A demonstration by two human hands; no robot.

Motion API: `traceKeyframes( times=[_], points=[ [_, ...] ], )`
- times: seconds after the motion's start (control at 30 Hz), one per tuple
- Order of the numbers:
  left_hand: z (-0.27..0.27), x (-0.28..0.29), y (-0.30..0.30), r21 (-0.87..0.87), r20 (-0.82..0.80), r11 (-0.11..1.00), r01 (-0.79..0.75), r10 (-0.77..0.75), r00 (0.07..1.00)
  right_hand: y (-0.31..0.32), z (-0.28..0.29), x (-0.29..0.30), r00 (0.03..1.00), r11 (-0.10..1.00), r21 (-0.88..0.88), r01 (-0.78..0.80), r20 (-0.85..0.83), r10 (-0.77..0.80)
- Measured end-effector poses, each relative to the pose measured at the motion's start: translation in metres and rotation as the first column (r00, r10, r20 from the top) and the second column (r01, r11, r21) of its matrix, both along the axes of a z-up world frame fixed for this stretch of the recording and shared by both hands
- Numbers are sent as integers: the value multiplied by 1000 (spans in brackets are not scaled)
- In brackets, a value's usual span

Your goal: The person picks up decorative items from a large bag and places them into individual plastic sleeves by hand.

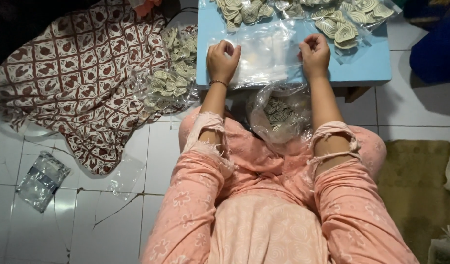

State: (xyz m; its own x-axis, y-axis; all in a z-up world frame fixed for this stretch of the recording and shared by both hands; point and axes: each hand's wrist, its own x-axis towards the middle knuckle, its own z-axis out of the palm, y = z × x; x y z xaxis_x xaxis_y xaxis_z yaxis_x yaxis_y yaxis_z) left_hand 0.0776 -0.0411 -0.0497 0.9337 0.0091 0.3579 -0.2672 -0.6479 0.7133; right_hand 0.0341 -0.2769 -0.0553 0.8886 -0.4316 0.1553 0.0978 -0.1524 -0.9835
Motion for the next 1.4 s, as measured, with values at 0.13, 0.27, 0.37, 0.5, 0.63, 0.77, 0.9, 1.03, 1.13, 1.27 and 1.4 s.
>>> traceKeyframes(
  times=[0.13, 0.27, 0.37, 0.5, 0.63, 0.77, 0.9, 1.03, 1.13, 1.27, 1.4],
  points=[
    [-5, 0, -1, -24, -11, 999, -23, 23, 1000, -2, -12, 5, 999, 999, 35, 33, 26, -34],
    [-6, 3, 0, -43, -23, 998, -36, 35, 999, -3, -11, 5, 998, 998, -59, 14, 61, -11],
    [-2, 4, 0, -50, -75, 998, -44, 40, 996, -4, -14, 7, 997, 999, -46, 15, 71, -11],
    [2, 1, 0, -60, -107, 997, -40, 34, 994, -4, -15, 6, 998, 998, -14, 54, 36, -53],
    [-9, 2, 0, -34, 5, 998, -59, 60, 998, -17, -36, 12, 991, 998, -28, 53, 123, -50],
    [-1, -3, 5, -43, -46, 999, -27, 25, 999, -13, -29, 3, 992, 1000, -14, 14, 124, -12],
    [4, 4, 10, -74, -185, 997, 21, -35, 982, -15, -30, 4, 993, 998, -61, -21, 112, 28],
    [36, 18, 17, -32, -441, 996, 79, -85, 894, -3, -13, -2, 997, 997, -70, 9, 72, -4],
    [56, 35, 21, -21, -550, 982, 187, -168, 818, 0, -12, 1, 999, 983, -179, 35, 44, -27],
    [71, 34, 18, -460, -448, 878, 134, -359, 819, 6, -6, 2, 998, 983, -175, 62, 25, -59],
    [57, 34, 21, -855, -287, 507, 111, -641, 711, 12, 2, 1, 999, 986, -157, 51, 13, -50]
  ],
)
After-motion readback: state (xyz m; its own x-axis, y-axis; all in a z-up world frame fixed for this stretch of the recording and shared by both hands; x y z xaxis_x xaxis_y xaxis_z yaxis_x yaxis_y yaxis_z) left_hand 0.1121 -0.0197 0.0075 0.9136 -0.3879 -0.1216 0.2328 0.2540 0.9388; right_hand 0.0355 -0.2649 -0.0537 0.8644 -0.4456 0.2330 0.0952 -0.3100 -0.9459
